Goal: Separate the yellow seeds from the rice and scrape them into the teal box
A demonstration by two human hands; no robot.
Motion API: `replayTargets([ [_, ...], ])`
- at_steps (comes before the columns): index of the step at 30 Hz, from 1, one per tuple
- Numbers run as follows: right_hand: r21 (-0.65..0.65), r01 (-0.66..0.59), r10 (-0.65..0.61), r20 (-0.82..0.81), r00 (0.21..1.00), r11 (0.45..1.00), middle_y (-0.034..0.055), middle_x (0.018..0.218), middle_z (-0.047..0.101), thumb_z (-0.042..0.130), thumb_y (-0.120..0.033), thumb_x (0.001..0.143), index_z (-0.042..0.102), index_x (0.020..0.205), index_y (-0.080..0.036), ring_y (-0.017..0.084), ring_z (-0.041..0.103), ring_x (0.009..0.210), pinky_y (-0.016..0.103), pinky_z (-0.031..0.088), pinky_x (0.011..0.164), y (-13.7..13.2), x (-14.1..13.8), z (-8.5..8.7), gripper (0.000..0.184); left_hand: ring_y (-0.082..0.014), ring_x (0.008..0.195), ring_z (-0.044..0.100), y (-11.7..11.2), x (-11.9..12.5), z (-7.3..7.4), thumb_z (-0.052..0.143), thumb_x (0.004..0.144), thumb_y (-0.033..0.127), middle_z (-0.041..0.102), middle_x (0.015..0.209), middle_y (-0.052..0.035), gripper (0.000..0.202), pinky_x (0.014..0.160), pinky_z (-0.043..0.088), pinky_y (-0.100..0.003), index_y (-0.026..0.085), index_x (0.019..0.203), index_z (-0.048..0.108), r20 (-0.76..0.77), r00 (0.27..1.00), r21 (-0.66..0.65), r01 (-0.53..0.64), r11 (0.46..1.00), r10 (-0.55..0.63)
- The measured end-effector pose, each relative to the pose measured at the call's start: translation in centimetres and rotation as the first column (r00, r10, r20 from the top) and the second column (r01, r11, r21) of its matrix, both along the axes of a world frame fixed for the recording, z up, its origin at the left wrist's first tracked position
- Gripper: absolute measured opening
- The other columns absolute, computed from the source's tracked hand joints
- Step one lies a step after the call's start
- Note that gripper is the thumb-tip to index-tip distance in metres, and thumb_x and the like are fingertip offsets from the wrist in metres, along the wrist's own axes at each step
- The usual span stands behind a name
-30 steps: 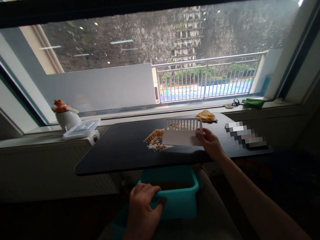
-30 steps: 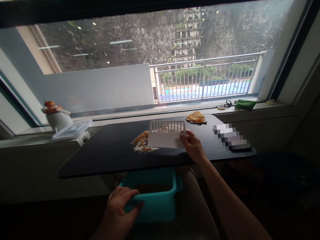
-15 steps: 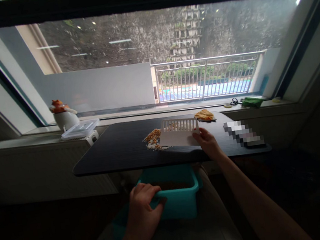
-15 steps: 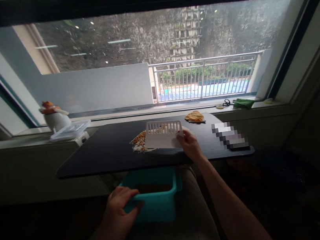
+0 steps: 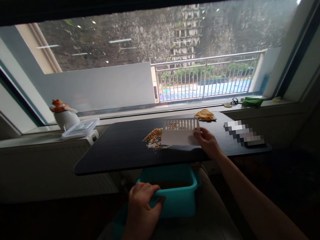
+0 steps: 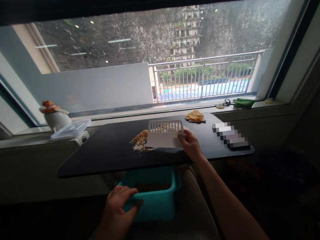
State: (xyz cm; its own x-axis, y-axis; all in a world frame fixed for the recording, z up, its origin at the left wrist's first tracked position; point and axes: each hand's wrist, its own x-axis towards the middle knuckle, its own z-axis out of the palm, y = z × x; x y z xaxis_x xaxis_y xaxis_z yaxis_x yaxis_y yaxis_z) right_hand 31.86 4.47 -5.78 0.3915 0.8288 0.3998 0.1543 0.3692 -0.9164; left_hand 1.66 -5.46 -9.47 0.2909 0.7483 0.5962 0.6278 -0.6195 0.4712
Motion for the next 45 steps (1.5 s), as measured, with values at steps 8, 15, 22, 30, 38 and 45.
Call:
replayTargets([
  [8, 0.0, 0.009, -0.009, 0.008, 1.0, 1.0, 0.0029, 0.081, 0.071, 0.069, -0.055, 0.07, 0.067, 0.096, -0.021, 0.02, 0.064, 0.074, 0.033, 0.05, 0.068, -0.38, 0.12, 0.15, 0.043, -0.0272, 0.083, 0.063, -0.01, 0.01, 0.01, 0.069, 0.074, 0.017, 0.071, 0.079, -0.0015, 0.014, 0.085, 0.048, -0.046, 0.025, 0.086, 0.071, 0.001, 1.0, 0.007, -0.008, 1.0, 0.008],
  [15, -0.007, 0.014, -0.014, -0.001, 1.0, 1.0, 0.0028, 0.08, 0.072, 0.068, -0.053, 0.069, 0.066, 0.098, -0.021, 0.02, 0.065, 0.072, 0.032, 0.05, 0.067, -0.24, 0.2, 0.03, 0.043, -0.0269, 0.082, 0.063, 0.06, -0.05, -0.1, 0.069, 0.074, 0.017, 0.07, 0.08, -0.002, 0.014, 0.085, 0.047, -0.047, 0.024, 0.086, 0.071, -0.001, 1.0, 0.015, -0.009, 1.0, 0.009],
  [22, -0.016, -0.005, 0.005, -0.003, 1.0, 1.0, 0.0037, 0.08, 0.073, 0.07, -0.053, 0.068, 0.067, 0.096, -0.02, 0.022, 0.067, 0.074, 0.034, 0.052, 0.068, -0.2, 0.28, 0.06, 0.043, -0.0267, 0.083, 0.063, -0.04, 0.04, 0.0, 0.069, 0.075, 0.017, 0.07, 0.08, -0.0018, 0.013, 0.088, 0.046, -0.048, 0.024, 0.086, 0.071, -0.003, 1.0, 0.006, -0.014, 1.0, 0.014],
  [30, -0.027, -0.017, 0.016, -0.009, 1.0, 0.999, 0.0031, 0.081, 0.074, 0.07, -0.051, 0.067, 0.067, 0.095, -0.022, 0.022, 0.067, 0.074, 0.034, 0.053, 0.068, -0.36, 0.25, 0.26, 0.04, -0.0265, 0.083, 0.063, -0.12, 0.03, 0.27, 0.068, 0.076, 0.019, 0.071, 0.08, -0.0021, 0.012, 0.087, 0.048, -0.045, 0.024, 0.086, 0.071, -0.009, 1.0, 0.006, -0.015, 1.0, 0.015],
  [38, -0.019, -0.014, 0.013, -0.042, 0.999, 1.0, 0.0032, 0.081, 0.074, 0.07, -0.052, 0.067, 0.068, 0.095, -0.021, 0.021, 0.068, 0.074, 0.033, 0.052, 0.067, -0.39, 0.32, 0.16, 0.042, -0.0269, 0.083, 0.063, -0.04, 0.0, 0.13, 0.069, 0.075, 0.018, 0.07, 0.08, -0.0013, 0.013, 0.087, 0.047, -0.047, 0.024, 0.086, 0.071, -0.012, 1.0, 0.012, -0.013, 1.0, 0.013],
  [45, -0.017, 0.01, -0.011, -0.054, 0.998, 1.0, 0.0034, 0.082, 0.075, 0.07, -0.051, 0.067, 0.066, 0.1, -0.022, 0.021, 0.068, 0.075, 0.033, 0.052, 0.067, -0.14, 0.31, 0.04, 0.044, -0.0267, 0.083, 0.063, -0.11, 0.11, 0.15, 0.069, 0.074, 0.018, 0.071, 0.08, -0.0017, 0.013, 0.086, 0.048, -0.046, 0.024, 0.085, 0.072, -0.018, 1.0, 0.015, -0.02, 1.0, 0.021],
])
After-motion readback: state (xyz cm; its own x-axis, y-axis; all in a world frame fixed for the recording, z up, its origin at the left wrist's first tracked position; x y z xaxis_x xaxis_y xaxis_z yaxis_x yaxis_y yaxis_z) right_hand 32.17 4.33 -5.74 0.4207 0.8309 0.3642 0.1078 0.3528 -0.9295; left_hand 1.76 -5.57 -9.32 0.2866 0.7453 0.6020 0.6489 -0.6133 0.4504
